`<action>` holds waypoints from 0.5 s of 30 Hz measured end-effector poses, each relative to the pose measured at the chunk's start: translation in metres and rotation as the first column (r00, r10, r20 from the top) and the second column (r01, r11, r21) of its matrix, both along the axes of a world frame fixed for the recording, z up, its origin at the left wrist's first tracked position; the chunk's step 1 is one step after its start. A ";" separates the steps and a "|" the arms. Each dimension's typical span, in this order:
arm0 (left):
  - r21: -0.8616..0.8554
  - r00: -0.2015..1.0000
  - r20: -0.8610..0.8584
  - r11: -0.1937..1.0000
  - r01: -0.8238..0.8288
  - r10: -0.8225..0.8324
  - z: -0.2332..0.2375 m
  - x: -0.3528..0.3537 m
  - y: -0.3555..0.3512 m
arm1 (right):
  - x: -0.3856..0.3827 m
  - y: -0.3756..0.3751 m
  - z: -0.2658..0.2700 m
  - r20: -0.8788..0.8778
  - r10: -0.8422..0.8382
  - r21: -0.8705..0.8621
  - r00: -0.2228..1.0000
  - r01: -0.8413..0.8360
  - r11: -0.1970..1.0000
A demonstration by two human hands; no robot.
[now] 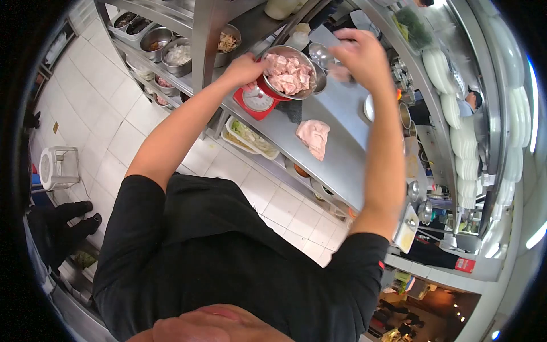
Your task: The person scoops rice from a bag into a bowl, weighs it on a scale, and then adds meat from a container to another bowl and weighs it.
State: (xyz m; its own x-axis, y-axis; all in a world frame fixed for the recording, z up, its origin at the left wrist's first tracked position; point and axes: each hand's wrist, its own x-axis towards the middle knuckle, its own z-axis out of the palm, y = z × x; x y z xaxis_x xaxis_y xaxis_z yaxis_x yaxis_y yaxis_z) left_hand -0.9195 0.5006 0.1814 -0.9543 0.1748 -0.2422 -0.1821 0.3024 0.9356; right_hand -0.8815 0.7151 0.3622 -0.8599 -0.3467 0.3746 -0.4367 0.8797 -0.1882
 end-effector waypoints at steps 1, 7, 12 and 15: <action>0.057 0.995 0.049 0.995 0.080 -0.083 -0.013 -0.009 0.006 | 0.015 0.008 0.013 -0.064 -0.124 0.245 0.990 0.136 0.960; 0.034 0.939 -0.193 0.955 0.295 -0.284 -0.013 -0.017 0.010 | 0.145 0.211 -0.015 0.832 -0.434 0.353 0.345 0.273 0.895; 0.413 0.935 -0.109 0.840 0.351 -0.337 -0.022 0.054 -0.051 | 0.387 0.184 -0.211 0.953 -0.233 -0.209 0.193 0.977 -0.049; 0.385 0.882 0.060 0.826 0.411 -0.467 -0.063 0.096 -0.100 | 0.453 0.064 -0.328 0.818 -0.067 -0.396 0.571 0.475 -0.786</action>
